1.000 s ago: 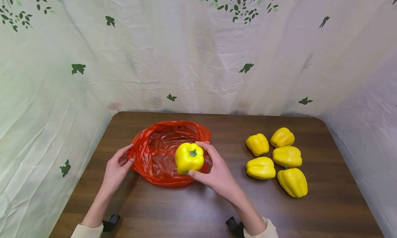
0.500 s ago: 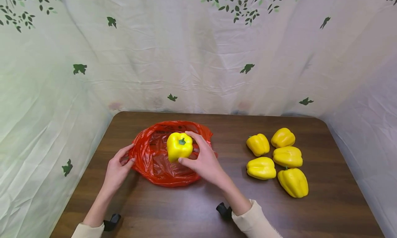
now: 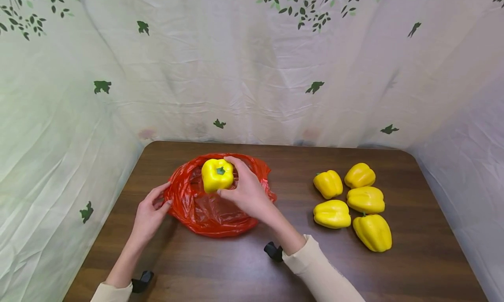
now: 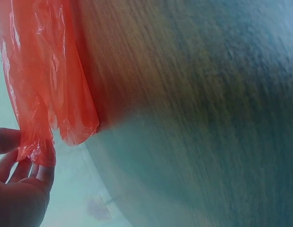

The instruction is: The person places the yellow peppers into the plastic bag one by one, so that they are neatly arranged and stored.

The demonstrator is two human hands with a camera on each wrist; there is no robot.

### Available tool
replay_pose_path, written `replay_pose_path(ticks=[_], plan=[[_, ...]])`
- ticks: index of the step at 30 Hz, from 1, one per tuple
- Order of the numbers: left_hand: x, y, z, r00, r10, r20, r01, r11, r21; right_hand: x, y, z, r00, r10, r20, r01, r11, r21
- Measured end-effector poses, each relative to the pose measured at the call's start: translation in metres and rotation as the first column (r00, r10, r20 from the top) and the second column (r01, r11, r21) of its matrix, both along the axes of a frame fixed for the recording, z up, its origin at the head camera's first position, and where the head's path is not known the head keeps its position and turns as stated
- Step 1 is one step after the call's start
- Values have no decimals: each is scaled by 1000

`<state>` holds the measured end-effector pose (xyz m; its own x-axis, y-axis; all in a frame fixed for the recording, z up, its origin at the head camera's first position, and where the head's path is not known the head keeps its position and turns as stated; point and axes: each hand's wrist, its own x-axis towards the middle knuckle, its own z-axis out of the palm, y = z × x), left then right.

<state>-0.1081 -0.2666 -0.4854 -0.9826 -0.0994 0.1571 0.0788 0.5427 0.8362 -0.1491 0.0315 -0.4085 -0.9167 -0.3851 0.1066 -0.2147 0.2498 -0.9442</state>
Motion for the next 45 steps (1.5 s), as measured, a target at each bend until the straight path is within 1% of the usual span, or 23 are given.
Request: replay_pose_path(ticks=[7, 13, 19, 23, 25, 33, 37, 41, 42, 45], plan=[[1, 1, -1, 1000, 1, 6, -1, 1000, 7, -13, -16, 7, 1000, 1, 1, -1, 1000, 8], [0, 0, -1, 1000, -1, 23, 0, 1000, 15, -26, -29, 5, 1000, 14, -16, -13, 999, 38], [0, 1, 2, 999, 4, 53, -4, 1000, 3, -39, -41, -3, 1000, 1, -18, 2, 989, 146], [1, 0, 4, 998, 4, 57, -4, 1000, 1, -44, -47, -7, 999, -13, -34, 20, 973, 229], [1, 0, 4, 998, 7, 62, -7, 1000, 5, -45, -51, -10, 999, -15, -34, 23, 967, 255], [1, 0, 4, 995, 9, 103, -9, 1000, 4, -49, -66, -26, 999, -48, 19, 40, 953, 301], [1, 1, 5, 994, 6, 113, -6, 1000, 6, -53, -75, -37, 997, -70, 38, 53, 940, 338], [-1, 3, 5, 996, -4, 89, 3, 1000, 10, -54, -82, -46, 994, -102, 48, 78, 927, 366], [0, 4, 7, 997, -7, 79, 6, 1000, 12, -53, -83, -47, 993, -111, 47, 86, 927, 366], [0, 7, 5, 998, -17, 55, 16, 1000, 21, -52, -84, -51, 990, -129, 51, 103, 929, 357]])
